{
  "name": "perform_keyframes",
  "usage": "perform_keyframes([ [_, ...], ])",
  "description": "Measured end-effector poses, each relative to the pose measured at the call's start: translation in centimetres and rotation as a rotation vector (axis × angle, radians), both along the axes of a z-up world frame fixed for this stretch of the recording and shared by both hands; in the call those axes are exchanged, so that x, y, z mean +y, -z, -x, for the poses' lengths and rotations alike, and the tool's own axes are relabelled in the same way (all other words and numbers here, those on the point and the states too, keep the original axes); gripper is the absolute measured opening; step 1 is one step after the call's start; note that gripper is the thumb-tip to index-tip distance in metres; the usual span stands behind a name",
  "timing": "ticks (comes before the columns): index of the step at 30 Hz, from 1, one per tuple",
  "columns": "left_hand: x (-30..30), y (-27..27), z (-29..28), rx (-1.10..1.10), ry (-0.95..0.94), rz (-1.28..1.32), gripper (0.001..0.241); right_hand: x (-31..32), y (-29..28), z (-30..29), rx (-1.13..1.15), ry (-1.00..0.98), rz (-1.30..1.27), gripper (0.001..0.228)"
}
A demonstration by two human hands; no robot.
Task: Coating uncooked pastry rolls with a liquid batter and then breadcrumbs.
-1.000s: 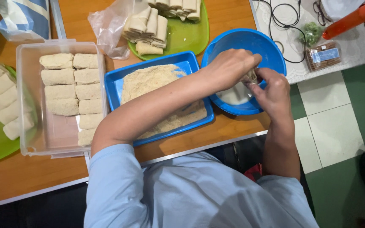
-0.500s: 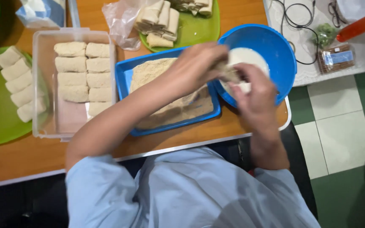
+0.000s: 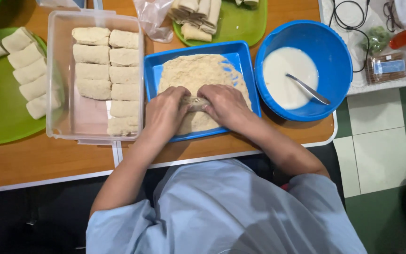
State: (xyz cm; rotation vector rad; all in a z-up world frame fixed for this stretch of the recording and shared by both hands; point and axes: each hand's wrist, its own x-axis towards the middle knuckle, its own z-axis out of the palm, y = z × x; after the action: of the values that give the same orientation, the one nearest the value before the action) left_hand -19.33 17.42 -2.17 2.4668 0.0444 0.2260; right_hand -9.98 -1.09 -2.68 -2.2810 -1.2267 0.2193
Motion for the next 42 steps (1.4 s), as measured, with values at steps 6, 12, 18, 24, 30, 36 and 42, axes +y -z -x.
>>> perform_keyframes([
  [6,0.1,2.4,-0.6,0.001,-0.054,-0.091,0.023,-0.4,0.9,-1.9,-0.072,0.134,-0.085,0.023],
  [12,0.6,0.9,0.4,0.008,0.081,-0.113,0.093,1.0,3.2,-3.7,-0.134,0.200,0.167,0.045],
  [18,0.5,5.2,-0.6,0.025,-0.052,-0.081,0.074,3.8,5.0,-3.9,-0.048,0.093,0.052,0.048],
  [24,0.3,4.8,-2.0,0.088,-0.034,0.214,0.070,5.9,5.4,-3.7,0.108,-0.005,-0.044,0.049],
  [30,0.8,5.8,-2.2,-0.006,-0.035,0.260,0.074,6.0,4.2,-4.6,0.287,-0.018,-0.179,0.036],
  [36,1.4,2.2,-0.7,0.009,-0.050,0.183,0.054,2.8,0.4,-2.5,0.285,-0.093,-0.126,0.035],
  [42,1.5,1.8,0.2,0.048,0.160,-0.031,0.090,0.7,-1.4,-0.6,-0.046,-0.193,0.028,0.081],
])
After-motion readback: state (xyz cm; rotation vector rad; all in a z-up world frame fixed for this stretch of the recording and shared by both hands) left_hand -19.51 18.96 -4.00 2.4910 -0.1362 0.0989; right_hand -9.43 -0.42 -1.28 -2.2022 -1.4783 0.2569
